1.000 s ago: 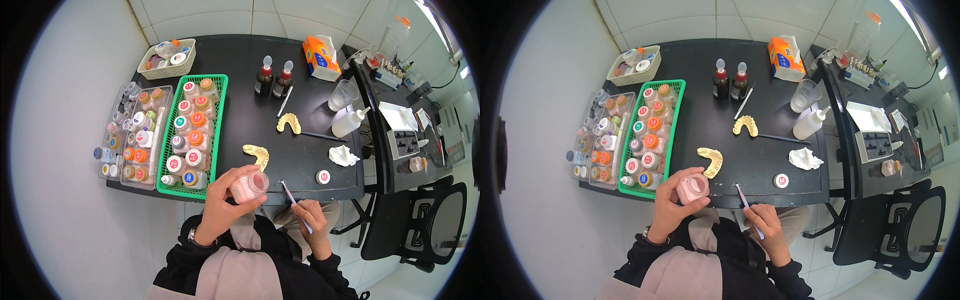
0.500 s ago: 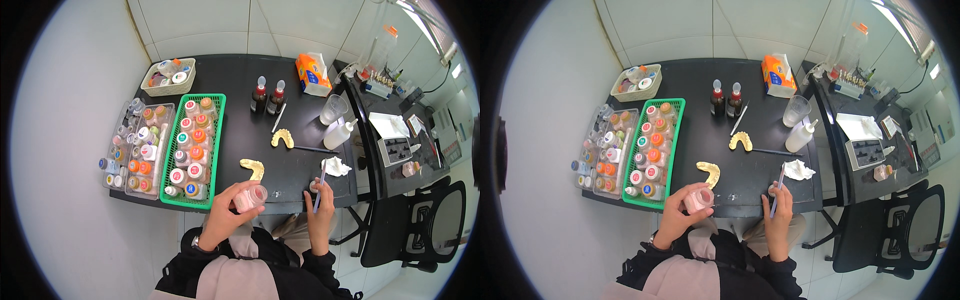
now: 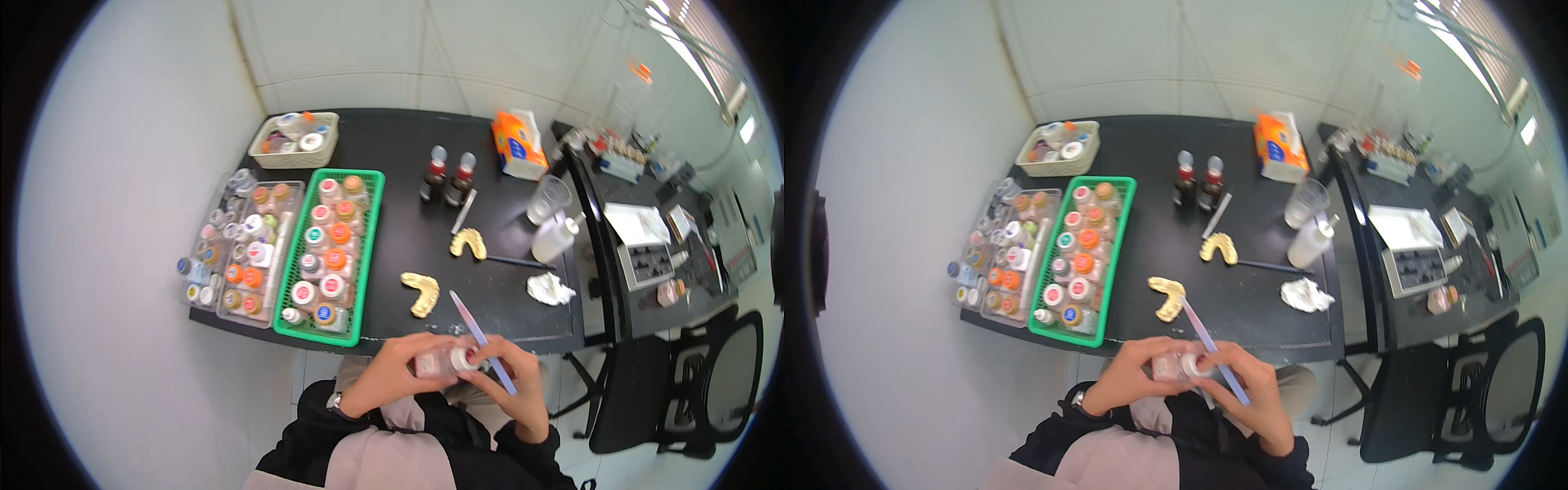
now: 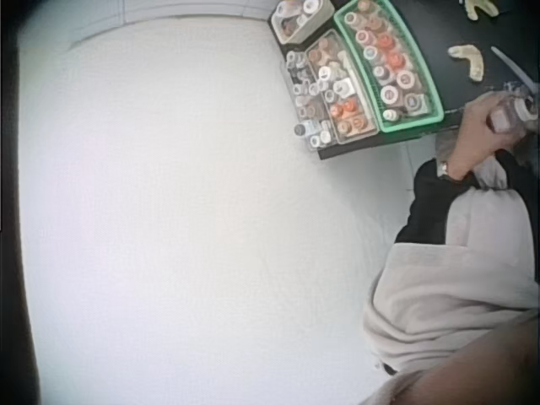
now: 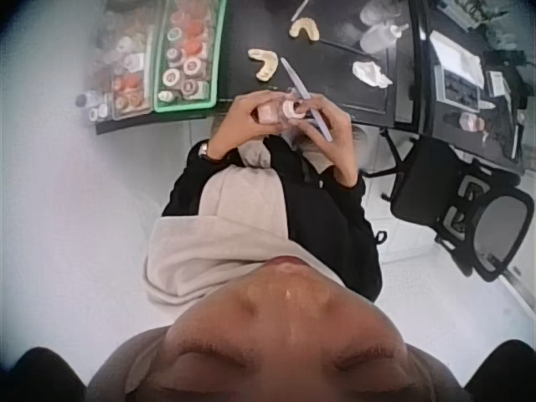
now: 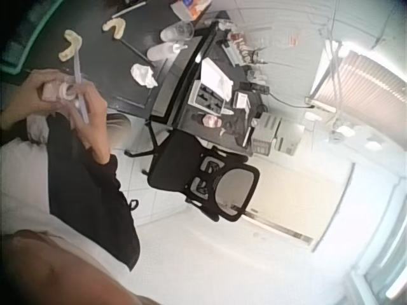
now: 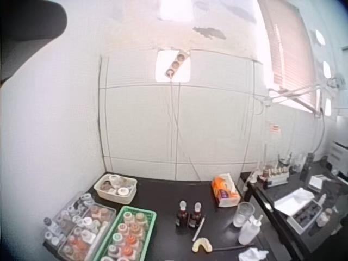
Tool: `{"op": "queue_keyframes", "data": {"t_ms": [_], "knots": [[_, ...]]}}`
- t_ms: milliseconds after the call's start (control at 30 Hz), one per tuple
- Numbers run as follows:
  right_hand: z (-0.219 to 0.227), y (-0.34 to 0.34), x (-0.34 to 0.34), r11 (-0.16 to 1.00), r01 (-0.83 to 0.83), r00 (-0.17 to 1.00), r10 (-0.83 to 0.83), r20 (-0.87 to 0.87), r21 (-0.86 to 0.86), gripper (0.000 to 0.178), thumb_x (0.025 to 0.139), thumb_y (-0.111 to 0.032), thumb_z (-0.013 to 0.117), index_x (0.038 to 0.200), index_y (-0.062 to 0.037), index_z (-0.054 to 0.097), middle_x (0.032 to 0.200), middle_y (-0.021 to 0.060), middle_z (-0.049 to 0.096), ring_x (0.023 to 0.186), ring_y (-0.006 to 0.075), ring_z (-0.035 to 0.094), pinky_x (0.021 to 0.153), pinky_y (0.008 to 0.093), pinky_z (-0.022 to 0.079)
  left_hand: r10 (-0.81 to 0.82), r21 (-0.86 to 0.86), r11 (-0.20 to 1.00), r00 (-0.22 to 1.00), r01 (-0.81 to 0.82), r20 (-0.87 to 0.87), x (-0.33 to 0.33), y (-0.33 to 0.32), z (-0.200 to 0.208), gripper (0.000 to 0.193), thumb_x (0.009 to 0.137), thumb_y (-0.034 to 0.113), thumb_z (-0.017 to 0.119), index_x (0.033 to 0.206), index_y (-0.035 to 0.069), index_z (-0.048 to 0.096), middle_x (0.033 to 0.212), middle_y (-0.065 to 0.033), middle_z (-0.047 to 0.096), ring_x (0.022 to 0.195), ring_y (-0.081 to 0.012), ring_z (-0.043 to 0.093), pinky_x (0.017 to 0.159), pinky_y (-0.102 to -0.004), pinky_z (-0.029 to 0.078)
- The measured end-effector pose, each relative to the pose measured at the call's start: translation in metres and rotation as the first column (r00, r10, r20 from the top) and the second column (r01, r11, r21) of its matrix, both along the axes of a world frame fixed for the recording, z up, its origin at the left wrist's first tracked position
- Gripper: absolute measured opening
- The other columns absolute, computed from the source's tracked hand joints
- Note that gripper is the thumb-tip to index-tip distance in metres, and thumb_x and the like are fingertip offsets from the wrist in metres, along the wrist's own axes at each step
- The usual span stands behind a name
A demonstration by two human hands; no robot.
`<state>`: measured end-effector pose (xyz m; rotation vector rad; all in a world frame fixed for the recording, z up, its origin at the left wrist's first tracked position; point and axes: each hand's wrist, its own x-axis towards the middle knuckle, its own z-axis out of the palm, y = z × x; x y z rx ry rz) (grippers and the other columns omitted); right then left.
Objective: The person applies a substance to a yellow dental model using a fine brush, wipes the model with a cloth, and then selects and opens containers of colored powders from a tray.
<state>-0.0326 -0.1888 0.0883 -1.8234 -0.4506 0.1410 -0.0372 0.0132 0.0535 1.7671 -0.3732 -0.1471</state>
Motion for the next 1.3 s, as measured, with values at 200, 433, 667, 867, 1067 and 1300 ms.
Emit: {"op": "queue_keyframes", "data": {"t_ms": [200,433,667,867,1067,1300], "knots": [[-0.001,-0.016,-0.003,0.968,-0.222,0.974,0.225,-0.007,0.113,0.026,0.058,0.000,0.080,0.078,-0.0042,0.064,0.091,0.0143,0.066,0.078,0.0194,0.065,0.066,0.0265,0.050,-0.341,-0.223,0.925,0.930,0.307,-0.136,-0.014,0.006,-0.002,0.044,0.070,0.022,0.078,0.107,0.004,0.062,0.091,-0.0063,0.065,0.081,-0.0113,0.059,0.072,-0.0259,0.046],[-0.005,-0.009,-0.006,0.908,-0.356,0.934,0.354,0.051,0.222,0.027,0.055,0.001,0.082,0.072,-0.0020,0.062,0.089,0.0184,0.067,0.078,0.0226,0.067,0.068,0.0305,0.053,-0.665,-0.459,0.732,0.674,0.503,-0.322,-0.017,0.019,-0.008,0.041,0.079,0.026,0.070,0.108,0.002,0.056,0.078,-0.0018,0.060,0.063,-0.0080,0.057,0.055,-0.0209,0.045],[0.026,0.035,0.000,0.964,-0.107,0.983,0.138,0.117,-0.244,0.032,0.057,-0.006,0.083,0.075,-0.0002,0.058,0.082,0.0139,0.065,0.078,0.0206,0.065,0.067,0.0287,0.050,-0.033,0.031,0.999,0.971,0.026,0.236,-0.025,0.018,-0.014,0.047,0.081,0.033,0.066,0.111,0.001,0.049,0.080,-0.0099,0.059,0.061,-0.0242,0.062,0.053,-0.0316,0.049],[0.037,0.062,0.005,0.924,-0.081,0.970,0.159,0.182,-0.373,0.034,0.070,-0.016,0.078,0.077,-0.0007,0.049,0.084,0.0134,0.062,0.072,0.0188,0.062,0.067,0.0286,0.048,0.120,0.217,0.955,0.933,-0.202,0.340,-0.024,0.029,-0.009,0.045,0.081,0.032,0.064,0.110,0.002,0.048,0.089,-0.0121,0.059,0.068,-0.0313,0.062,0.055,-0.0353,0.051],[0.040,0.060,0.012,0.988,-0.094,0.974,0.116,0.195,-0.122,0.017,0.087,-0.014,0.061,0.094,-0.0001,0.054,0.096,0.0148,0.063,0.088,0.0211,0.060,0.076,0.0303,0.045,0.288,0.090,0.949,0.949,-0.301,0.127,-0.025,0.079,0.040,0.054,0.077,0.036,0.069,0.113,0.003,0.046,0.090,-0.0135,0.062,0.074,-0.0328,0.063,0.063,-0.0367,0.050],[0.035,0.049,0.021,0.991,0.042,0.955,-0.001,0.296,-0.130,0.022,0.093,-0.021,0.053,0.092,0.0010,0.056,0.096,0.0145,0.065,0.087,0.0190,0.060,0.076,0.0290,0.044,0.675,0.063,0.537,0.474,-0.841,0.565,0.001,0.197,0.084,0.046,0.077,0.034,0.070,0.104,0.000,0.054,0.094,-0.0147,0.059,0.084,-0.0277,0.058,0.074,-0.0352,0.046]]}}
